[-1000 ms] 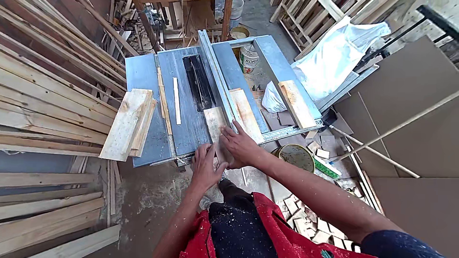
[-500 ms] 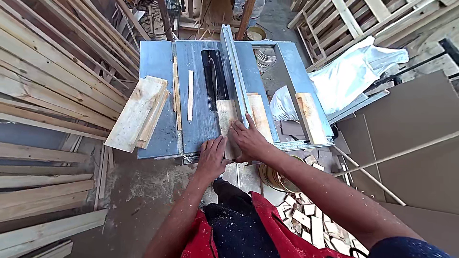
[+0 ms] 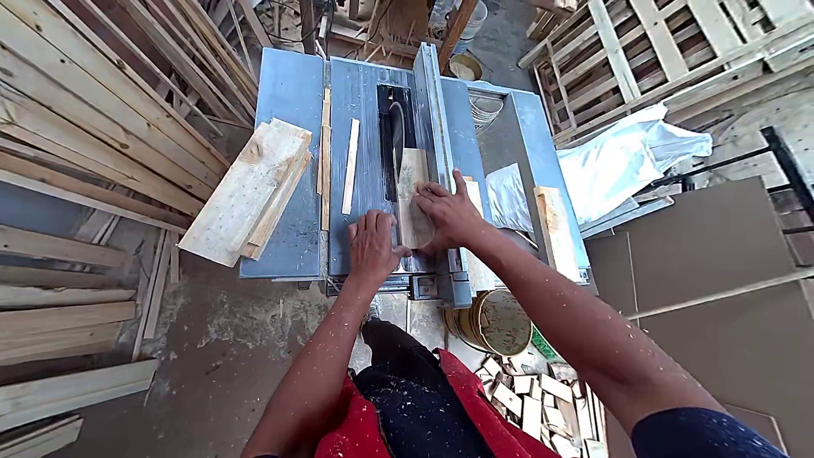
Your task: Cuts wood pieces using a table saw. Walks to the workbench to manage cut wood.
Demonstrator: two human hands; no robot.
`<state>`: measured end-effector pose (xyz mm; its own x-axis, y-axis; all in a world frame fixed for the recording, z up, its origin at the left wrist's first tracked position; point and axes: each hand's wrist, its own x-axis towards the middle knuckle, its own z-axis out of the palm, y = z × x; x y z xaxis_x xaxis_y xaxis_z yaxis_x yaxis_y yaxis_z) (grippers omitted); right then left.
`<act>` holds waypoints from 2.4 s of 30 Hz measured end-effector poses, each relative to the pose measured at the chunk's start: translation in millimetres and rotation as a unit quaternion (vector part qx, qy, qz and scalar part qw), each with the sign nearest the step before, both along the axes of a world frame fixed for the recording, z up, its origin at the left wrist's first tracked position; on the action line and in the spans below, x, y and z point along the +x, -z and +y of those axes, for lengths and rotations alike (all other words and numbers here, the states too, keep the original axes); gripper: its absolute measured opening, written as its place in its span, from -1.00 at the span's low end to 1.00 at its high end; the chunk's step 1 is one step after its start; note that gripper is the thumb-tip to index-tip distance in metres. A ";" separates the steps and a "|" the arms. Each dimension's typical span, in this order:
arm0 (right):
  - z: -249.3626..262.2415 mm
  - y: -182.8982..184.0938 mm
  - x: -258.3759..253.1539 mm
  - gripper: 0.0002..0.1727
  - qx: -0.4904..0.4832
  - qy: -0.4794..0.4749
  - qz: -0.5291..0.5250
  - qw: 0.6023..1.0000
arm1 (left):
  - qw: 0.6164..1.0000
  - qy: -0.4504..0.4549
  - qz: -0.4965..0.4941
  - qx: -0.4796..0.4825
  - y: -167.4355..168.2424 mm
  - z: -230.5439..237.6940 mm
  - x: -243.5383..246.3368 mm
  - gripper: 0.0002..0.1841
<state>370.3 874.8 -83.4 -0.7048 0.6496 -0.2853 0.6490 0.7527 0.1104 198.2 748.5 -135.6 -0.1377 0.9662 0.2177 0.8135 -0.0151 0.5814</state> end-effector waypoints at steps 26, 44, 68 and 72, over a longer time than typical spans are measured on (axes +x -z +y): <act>219.1 -5.8 -70.7 0.30 0.013 0.001 -0.042 0.999 | 0.986 -0.164 0.014 -0.012 21.5 31.1 -68.5 -0.80; 267.5 -90.4 -48.5 -0.52 0.107 0.033 0.183 0.977 | 0.990 -0.144 0.001 -0.005 20.0 29.0 -70.5 -0.74; -178.6 51.2 119.3 -0.03 -0.053 0.415 0.484 0.768 | 0.972 -0.175 0.085 -0.134 -93.2 -72.2 -210.2 -0.04; -186.2 32.2 121.2 0.05 -0.016 0.395 0.497 0.772 | 0.968 -0.210 0.030 -0.137 -99.2 -77.0 -206.9 0.14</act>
<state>491.4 688.6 -115.6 0.0274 0.9926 0.1179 0.6591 0.0707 -0.7487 -8.7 671.6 -36.5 -0.5260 0.8503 -0.0196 0.7468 0.4728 0.4678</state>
